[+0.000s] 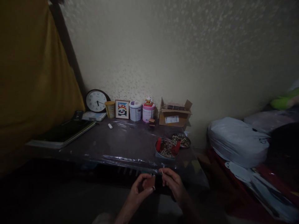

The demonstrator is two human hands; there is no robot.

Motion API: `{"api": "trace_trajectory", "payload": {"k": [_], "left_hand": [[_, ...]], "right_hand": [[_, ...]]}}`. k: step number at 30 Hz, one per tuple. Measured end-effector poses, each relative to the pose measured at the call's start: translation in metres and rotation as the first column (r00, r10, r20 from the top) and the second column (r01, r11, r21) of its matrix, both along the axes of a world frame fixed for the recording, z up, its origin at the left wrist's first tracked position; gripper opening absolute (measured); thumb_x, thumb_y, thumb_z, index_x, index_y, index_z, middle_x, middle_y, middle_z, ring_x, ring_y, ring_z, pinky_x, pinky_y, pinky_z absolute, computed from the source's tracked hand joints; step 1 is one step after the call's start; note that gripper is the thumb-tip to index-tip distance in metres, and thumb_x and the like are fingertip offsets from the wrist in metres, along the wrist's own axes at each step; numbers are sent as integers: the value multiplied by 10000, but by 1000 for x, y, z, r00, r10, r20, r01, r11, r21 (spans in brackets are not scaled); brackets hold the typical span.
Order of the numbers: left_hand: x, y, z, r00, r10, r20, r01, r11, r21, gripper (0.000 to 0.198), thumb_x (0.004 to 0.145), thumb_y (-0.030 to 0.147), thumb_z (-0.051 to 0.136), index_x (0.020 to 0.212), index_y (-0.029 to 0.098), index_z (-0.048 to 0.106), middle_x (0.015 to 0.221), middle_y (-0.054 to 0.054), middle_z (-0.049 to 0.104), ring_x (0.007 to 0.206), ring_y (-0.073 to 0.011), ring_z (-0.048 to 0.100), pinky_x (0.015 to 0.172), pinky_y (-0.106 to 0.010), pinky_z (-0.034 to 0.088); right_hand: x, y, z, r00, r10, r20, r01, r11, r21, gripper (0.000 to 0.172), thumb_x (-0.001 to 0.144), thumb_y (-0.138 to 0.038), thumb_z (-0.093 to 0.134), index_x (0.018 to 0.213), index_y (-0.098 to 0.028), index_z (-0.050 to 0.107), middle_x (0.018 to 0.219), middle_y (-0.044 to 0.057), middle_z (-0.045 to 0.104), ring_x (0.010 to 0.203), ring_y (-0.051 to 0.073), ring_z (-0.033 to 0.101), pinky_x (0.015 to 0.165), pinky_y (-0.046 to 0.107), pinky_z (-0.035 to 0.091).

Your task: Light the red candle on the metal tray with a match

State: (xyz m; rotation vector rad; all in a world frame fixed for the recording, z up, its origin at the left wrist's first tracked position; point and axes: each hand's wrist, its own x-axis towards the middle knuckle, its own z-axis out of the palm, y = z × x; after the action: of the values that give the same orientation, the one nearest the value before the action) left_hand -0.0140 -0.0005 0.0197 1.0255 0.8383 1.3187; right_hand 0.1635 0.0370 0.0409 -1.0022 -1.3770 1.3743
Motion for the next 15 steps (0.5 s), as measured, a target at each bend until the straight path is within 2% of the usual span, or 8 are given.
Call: {"api": "trace_trajectory", "payload": {"k": [4,7,11,15], "left_hand": [[0,5,-7,996,90,-4,-90,995,-34,260,634,299,737,869,220,659,811,0,669,831,-196,578,753,-273,419],[3,8,-8,992,121,37,-119,991,-68,249,642,311,734,858,204,674,843,-25,697,863,-217,599,791,-301,426],[7,6,3,983,117,141,-97,985,-143,284,634,319,741,889,205,692,919,-55,723,920,-242,614,844,-342,436],[8,0,21,958,71,278,-25,986,-168,324,640,314,732,935,185,696,1026,-96,715,993,-269,610,906,-375,420]], "right_hand": [[-9,-3,-3,995,-14,-96,12,1000,-23,98,778,-274,565,731,-189,553,548,-67,445,517,92,419,525,212,339],[-15,-3,-2,988,-56,-144,54,998,-18,62,763,-244,570,752,-202,527,593,-69,462,519,88,424,518,205,345],[-20,-1,3,971,-166,-171,170,985,5,168,756,-267,599,905,-222,534,620,-72,488,524,93,445,515,202,362],[-18,0,14,952,-276,-133,292,949,119,140,767,-332,614,776,-203,558,648,-42,534,579,109,494,569,214,411]]}}
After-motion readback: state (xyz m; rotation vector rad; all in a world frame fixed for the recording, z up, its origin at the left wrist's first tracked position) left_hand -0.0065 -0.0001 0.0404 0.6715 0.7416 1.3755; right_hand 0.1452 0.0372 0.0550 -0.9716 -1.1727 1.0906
